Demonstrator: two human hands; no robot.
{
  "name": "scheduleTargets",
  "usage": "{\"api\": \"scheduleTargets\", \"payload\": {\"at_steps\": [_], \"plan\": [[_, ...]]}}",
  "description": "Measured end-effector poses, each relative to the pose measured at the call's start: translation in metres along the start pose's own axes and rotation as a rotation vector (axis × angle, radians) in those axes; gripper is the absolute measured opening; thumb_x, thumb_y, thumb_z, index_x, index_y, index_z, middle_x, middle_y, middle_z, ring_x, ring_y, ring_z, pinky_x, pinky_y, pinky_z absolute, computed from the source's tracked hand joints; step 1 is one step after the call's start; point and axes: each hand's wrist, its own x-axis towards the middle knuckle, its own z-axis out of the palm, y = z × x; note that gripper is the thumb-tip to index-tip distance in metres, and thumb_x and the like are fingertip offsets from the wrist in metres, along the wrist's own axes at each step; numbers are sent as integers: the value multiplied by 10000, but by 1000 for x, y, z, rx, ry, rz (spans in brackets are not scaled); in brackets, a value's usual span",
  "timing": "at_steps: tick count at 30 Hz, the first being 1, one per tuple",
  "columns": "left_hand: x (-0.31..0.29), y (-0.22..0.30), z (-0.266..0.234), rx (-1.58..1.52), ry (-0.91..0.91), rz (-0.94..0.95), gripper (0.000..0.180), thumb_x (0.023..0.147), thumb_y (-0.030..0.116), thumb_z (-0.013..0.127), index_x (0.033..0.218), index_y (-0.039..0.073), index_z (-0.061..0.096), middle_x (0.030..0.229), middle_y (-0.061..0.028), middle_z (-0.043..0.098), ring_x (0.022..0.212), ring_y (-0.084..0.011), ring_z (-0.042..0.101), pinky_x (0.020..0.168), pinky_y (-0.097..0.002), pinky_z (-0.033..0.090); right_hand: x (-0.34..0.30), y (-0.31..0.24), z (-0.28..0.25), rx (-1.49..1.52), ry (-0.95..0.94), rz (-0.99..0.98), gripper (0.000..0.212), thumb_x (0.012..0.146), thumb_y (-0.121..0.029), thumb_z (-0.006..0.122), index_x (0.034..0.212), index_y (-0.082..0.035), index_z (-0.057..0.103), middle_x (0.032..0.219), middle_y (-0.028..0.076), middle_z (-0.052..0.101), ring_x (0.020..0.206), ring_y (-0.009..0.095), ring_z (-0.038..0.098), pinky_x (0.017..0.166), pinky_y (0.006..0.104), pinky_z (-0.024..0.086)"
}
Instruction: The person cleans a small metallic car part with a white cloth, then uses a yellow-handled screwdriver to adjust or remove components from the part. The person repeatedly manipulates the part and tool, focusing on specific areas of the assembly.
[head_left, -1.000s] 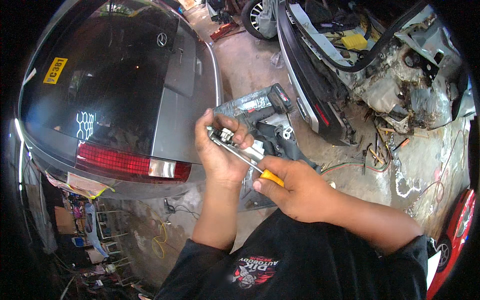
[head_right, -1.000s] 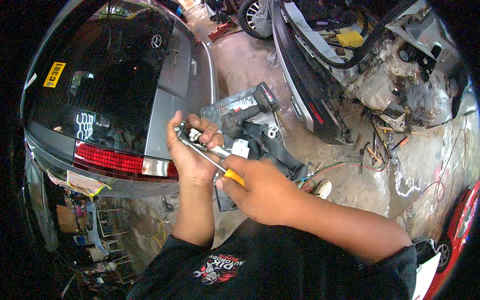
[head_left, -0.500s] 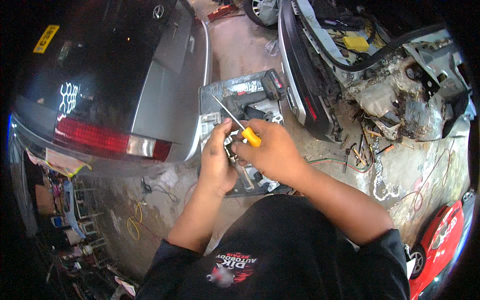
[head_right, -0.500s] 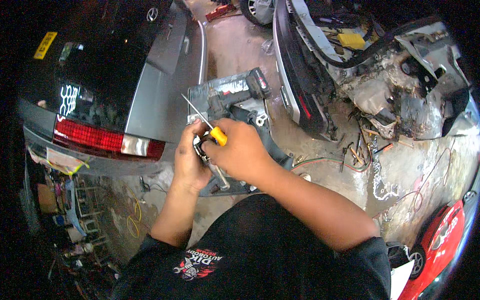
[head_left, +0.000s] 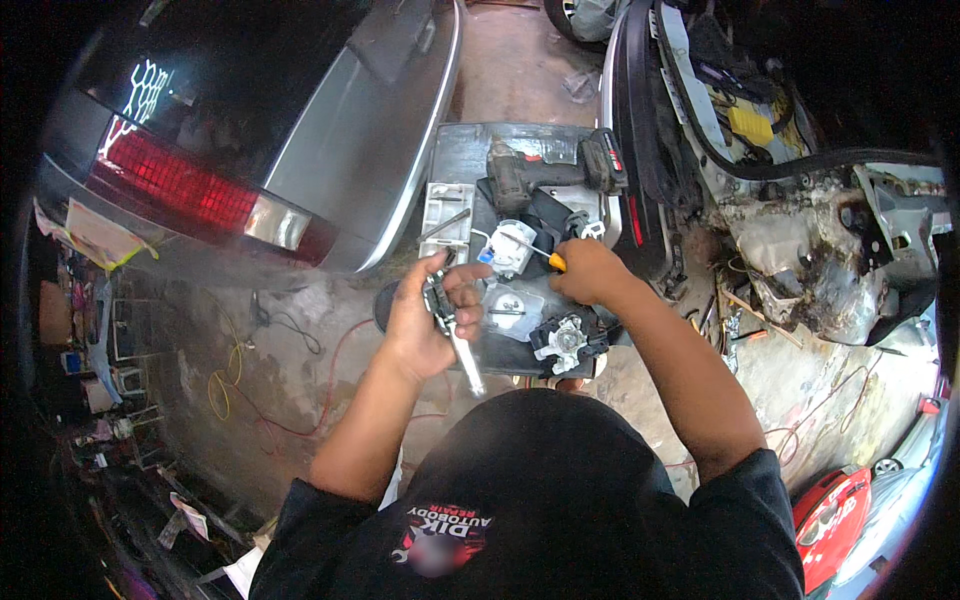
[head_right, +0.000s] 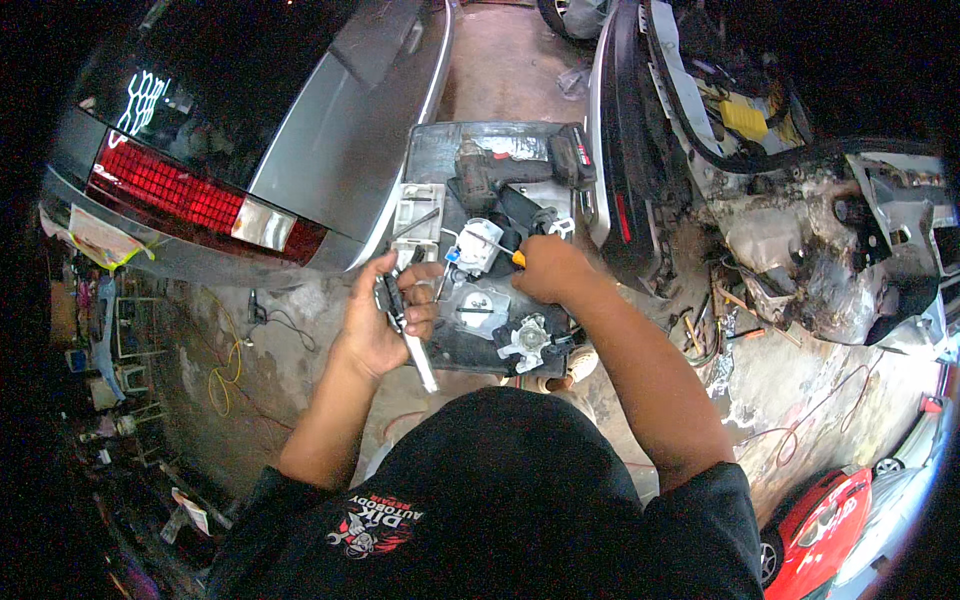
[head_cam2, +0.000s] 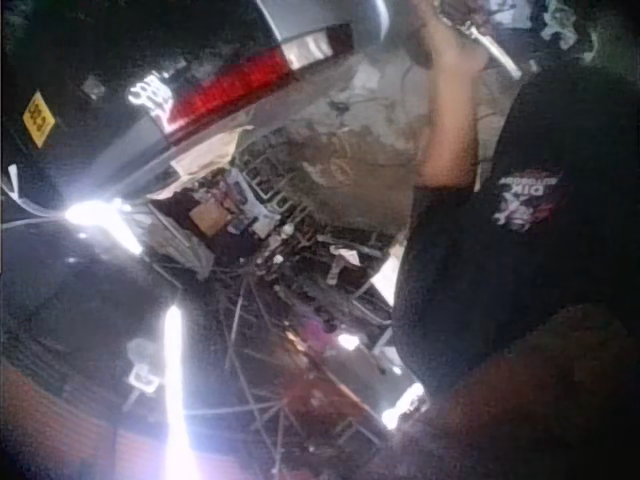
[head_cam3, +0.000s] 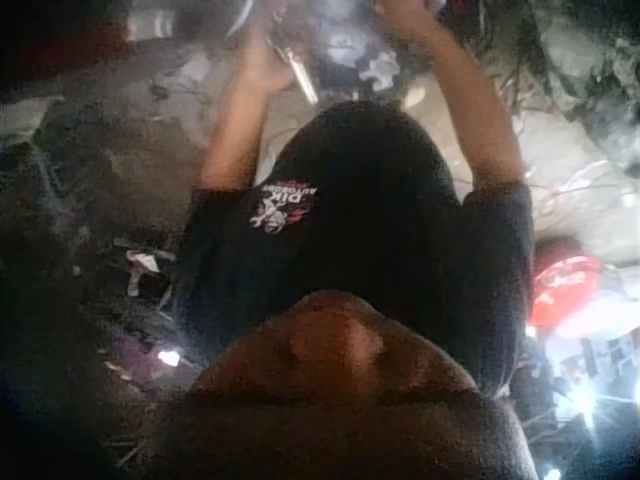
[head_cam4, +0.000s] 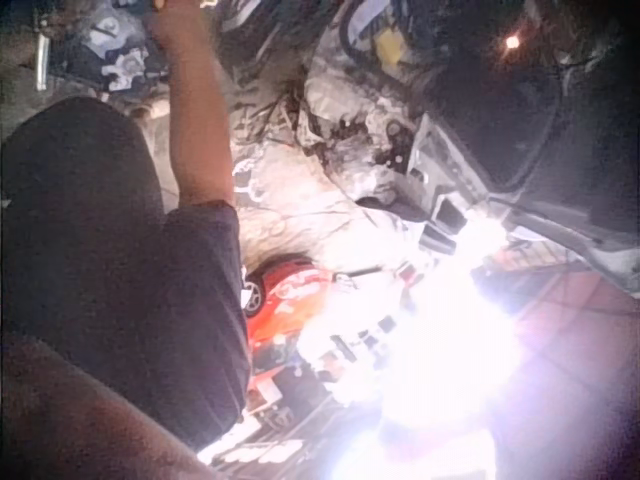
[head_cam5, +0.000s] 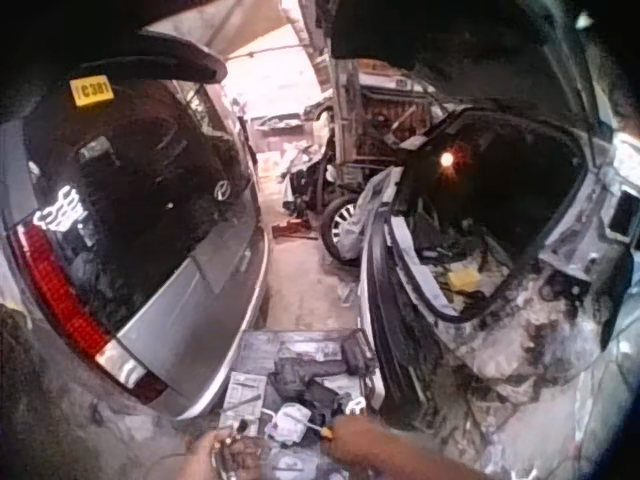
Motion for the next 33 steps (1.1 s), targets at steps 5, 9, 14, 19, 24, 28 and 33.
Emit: {"api": "scheduleTargets", "payload": {"at_steps": [5,9,14,19,24,28,33], "plan": [[1,-8,-7,-157,-92,-63,642,995,557,628,1283,-12,704,792,-4,553,671,-133,510,539,-265,399,16,-2,21,-17,-6,11,416,874,-336,797,1175,-48,791,1184,243,775,1135,420,746,1044,513,583],[4,-7,-6,-156,-145,-39,658,1001,565,623,1306,-13,690,835,-32,614,691,-141,522,540,-265,405,6,5,23,24,87,-54,354,899,-317,784,1116,-37,792,1112,245,780,1053,422,751,960,533,587],[3,-4,-1,-215,-234,-10,692,1003,594,614,1324,-16,681,871,-52,639,718,-146,533,545,-263,407,-50,-13,-7,466,172,25,363,907,-369,824,1004,-22,781,922,169,771,740,312,721,740,464,572],[5,-9,15,-272,-285,87,637,983,625,615,1189,31,715,876,-56,632,745,-168,550,614,-307,450,-123,-76,-1,864,56,-40,440,895,-319,917,1115,-31,668,859,66,692,756,158,649,712,362,555],[5,-12,28,-246,-215,195,616,950,646,624,1135,66,720,900,-65,662,809,-222,620,722,-376,530,-132,-90,13,968,68,-79,400,866,-197,934,1109,-31,664,947,60,702,889,154,641,826,350,549],[1,-8,38,-187,-227,248,620,946,605,616,1219,56,707,966,-74,717,889,-242,684,837,-434,586,-143,-94,8,964,98,-89,372,878,-167,910,1121,-32,664,959,69,702,891,145,616,853,339,536],[-3,-2,35,-191,-261,254,574,946,512,600,1255,38,693,1024,-85,746,968,-256,719,893,-469,596,-145,-85,9,1043,71,-103,387,869,-165,911,1136,-30,665,972,89,714,912,145,632,865,344,541]]}}
